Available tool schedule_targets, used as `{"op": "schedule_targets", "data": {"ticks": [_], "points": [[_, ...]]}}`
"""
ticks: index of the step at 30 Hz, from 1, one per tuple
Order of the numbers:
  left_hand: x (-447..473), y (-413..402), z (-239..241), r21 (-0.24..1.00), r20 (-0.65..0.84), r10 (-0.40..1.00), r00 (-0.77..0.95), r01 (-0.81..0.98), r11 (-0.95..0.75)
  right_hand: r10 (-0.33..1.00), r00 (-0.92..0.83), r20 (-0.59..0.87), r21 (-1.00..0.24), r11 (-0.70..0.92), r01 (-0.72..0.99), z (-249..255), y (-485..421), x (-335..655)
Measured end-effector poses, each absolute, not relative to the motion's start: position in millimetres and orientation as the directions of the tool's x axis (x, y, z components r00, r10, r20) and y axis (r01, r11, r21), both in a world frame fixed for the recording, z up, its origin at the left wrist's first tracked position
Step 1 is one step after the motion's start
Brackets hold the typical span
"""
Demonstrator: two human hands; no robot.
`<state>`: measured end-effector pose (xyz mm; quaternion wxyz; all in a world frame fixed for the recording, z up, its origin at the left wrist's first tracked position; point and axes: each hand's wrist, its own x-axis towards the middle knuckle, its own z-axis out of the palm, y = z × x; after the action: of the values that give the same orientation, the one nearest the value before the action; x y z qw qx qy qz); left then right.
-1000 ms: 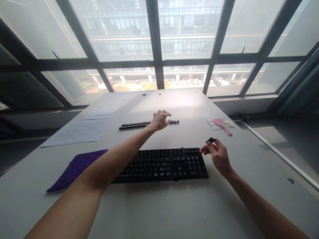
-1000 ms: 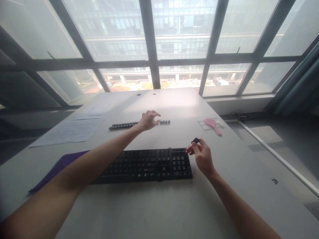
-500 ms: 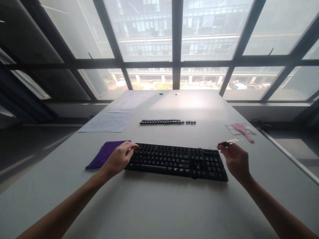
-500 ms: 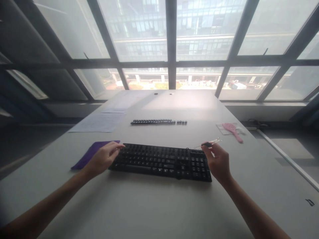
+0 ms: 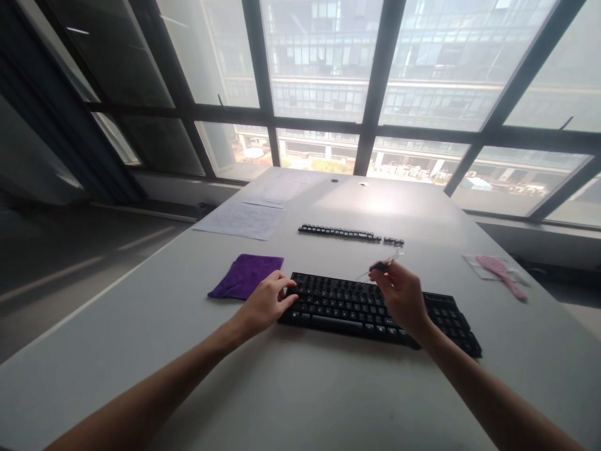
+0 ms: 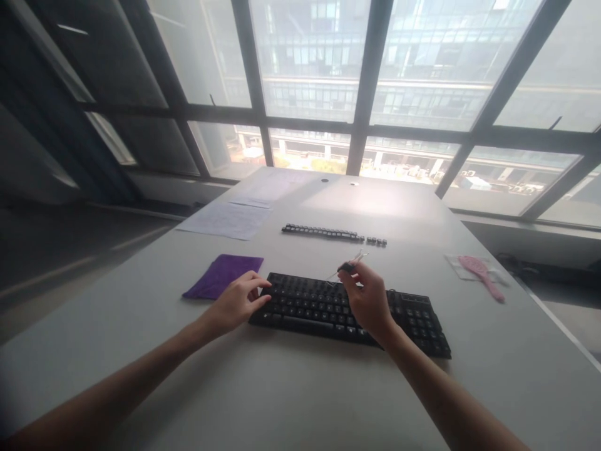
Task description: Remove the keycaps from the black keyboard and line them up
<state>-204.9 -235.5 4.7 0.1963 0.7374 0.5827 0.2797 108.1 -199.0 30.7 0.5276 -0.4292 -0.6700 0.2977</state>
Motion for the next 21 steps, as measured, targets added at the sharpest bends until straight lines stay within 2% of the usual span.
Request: {"op": "schedule_targets", "data": {"ticks": [5,9,15,21], "points": [[-210,-230,11,0.747,0.056,0.981,0.186,0.644,-0.165,0.902,-0.18,0.393,-0.88,0.426,0.211,25,-191,57],[-216,-218,16,0.793,-0.016,0.978,0.208,0.599,-0.114,0.908,-0.252,0.335,-0.892,0.392,0.225,16,-189,36],[-211,-220,19,0.81,0.047,0.975,0.216,0.563,-0.164,0.915,-0.271,0.299,-0.915,0.355,0.19,1,-185,39],[-205,-227,16,0.71,0.16,0.961,0.225,0.65,-0.271,0.931,-0.269,0.247,-0.941,0.297,0.162,-4,-185,42]]}}
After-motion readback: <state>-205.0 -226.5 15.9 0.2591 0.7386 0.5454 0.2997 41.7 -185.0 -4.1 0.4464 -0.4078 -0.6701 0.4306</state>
